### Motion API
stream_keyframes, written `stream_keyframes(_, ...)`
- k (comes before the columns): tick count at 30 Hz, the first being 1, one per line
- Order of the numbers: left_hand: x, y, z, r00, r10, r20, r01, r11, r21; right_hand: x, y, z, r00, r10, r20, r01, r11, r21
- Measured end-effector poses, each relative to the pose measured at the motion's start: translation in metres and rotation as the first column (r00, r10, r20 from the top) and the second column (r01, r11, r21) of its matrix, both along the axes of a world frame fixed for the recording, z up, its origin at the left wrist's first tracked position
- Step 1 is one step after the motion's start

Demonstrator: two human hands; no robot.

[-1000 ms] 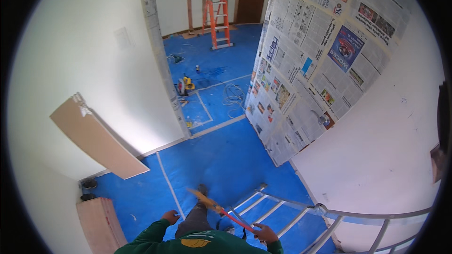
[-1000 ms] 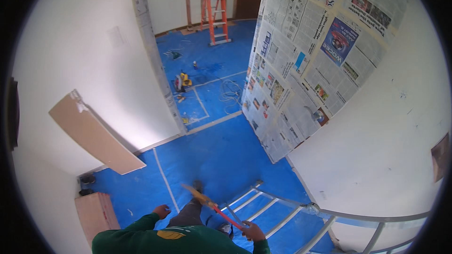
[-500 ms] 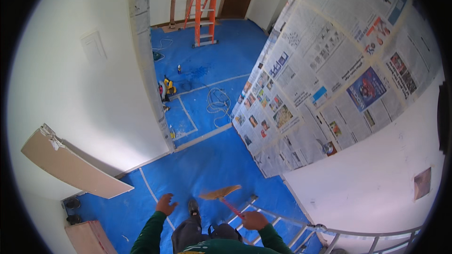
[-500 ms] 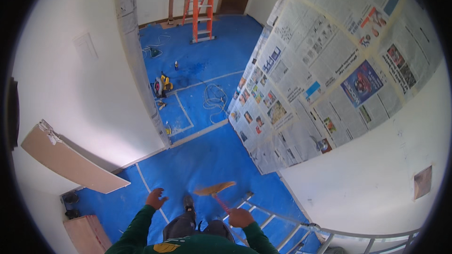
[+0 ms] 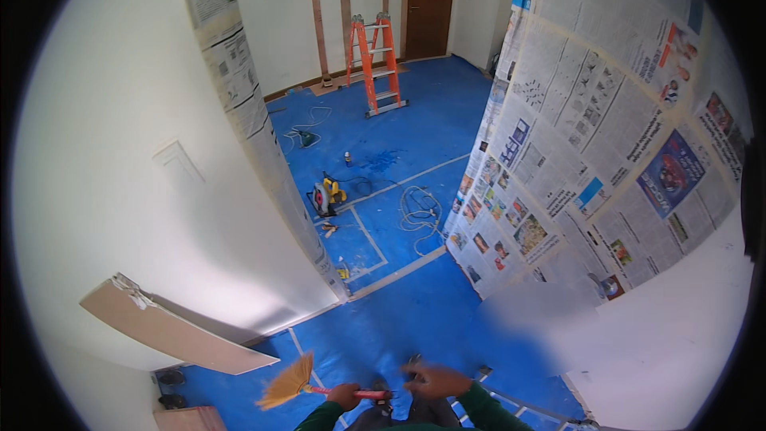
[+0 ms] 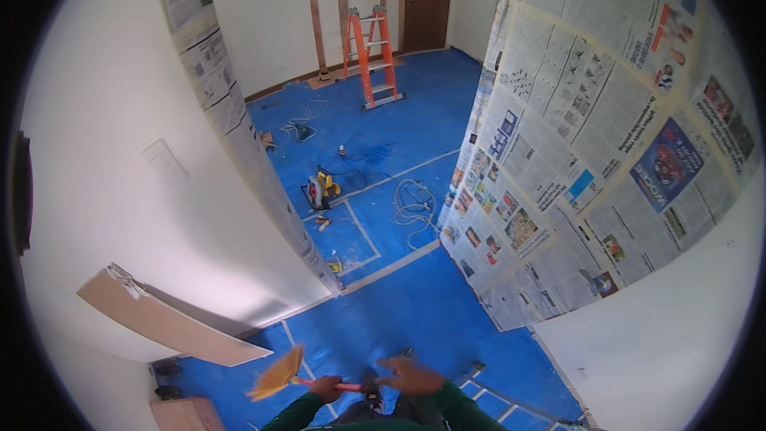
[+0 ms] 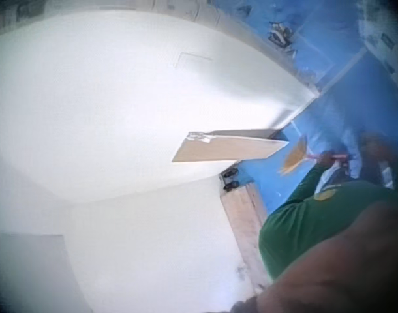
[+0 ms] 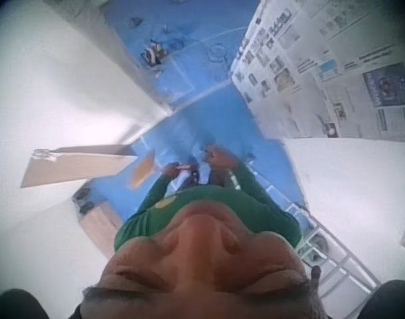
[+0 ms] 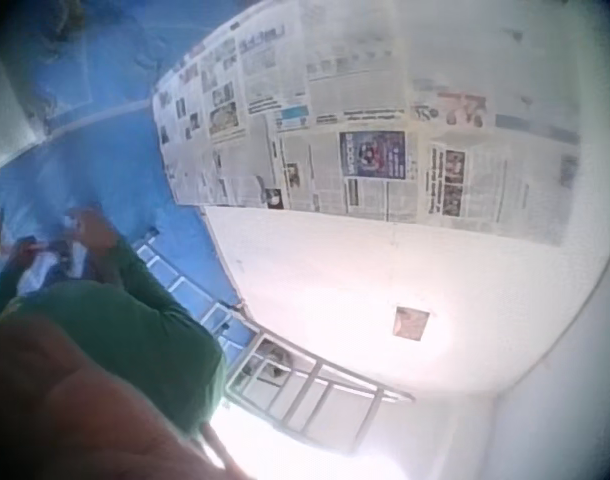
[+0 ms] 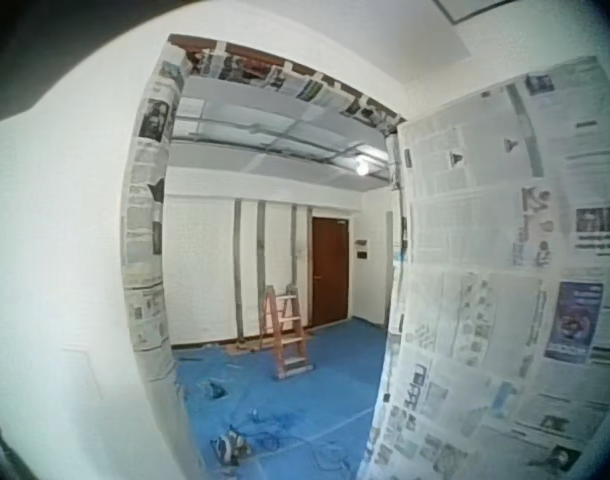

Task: The person sweeps debris on a blue protective floor covering using a broom, gathering the material into a pile. They then pick up the debris by hand and place it into a cloth bag.

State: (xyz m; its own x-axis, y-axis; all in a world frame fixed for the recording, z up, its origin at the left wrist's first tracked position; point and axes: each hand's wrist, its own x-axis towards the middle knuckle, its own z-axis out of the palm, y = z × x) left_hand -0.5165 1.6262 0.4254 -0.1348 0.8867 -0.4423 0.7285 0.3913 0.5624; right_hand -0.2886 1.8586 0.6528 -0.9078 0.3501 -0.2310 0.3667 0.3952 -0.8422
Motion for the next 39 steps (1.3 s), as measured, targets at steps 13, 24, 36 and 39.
stream_keyframes(13,-0.072,-0.060,-0.022,0.843,0.503,-0.192,-0.535,0.746,-0.397,0.019,0.245,0.340,-0.141,-0.078,-0.987,-0.573,0.820,0.017)
stream_keyframes(24,-0.075,0.056,-0.047,0.574,0.818,-0.043,-0.819,0.572,-0.049,-0.151,0.246,0.434,-0.355,-0.086,-0.931,-0.873,0.387,0.297)
stream_keyframes(36,-0.069,0.115,-0.075,0.333,0.937,0.102,-0.901,0.285,0.326,-0.303,0.308,0.436,-0.352,-0.144,-0.925,-0.923,-0.113,0.369)
stream_keyframes(39,-0.070,0.120,-0.070,0.246,0.966,0.084,-0.929,0.210,0.305,-0.330,0.334,0.415,-0.268,-0.310,-0.912,-0.962,0.033,0.272)
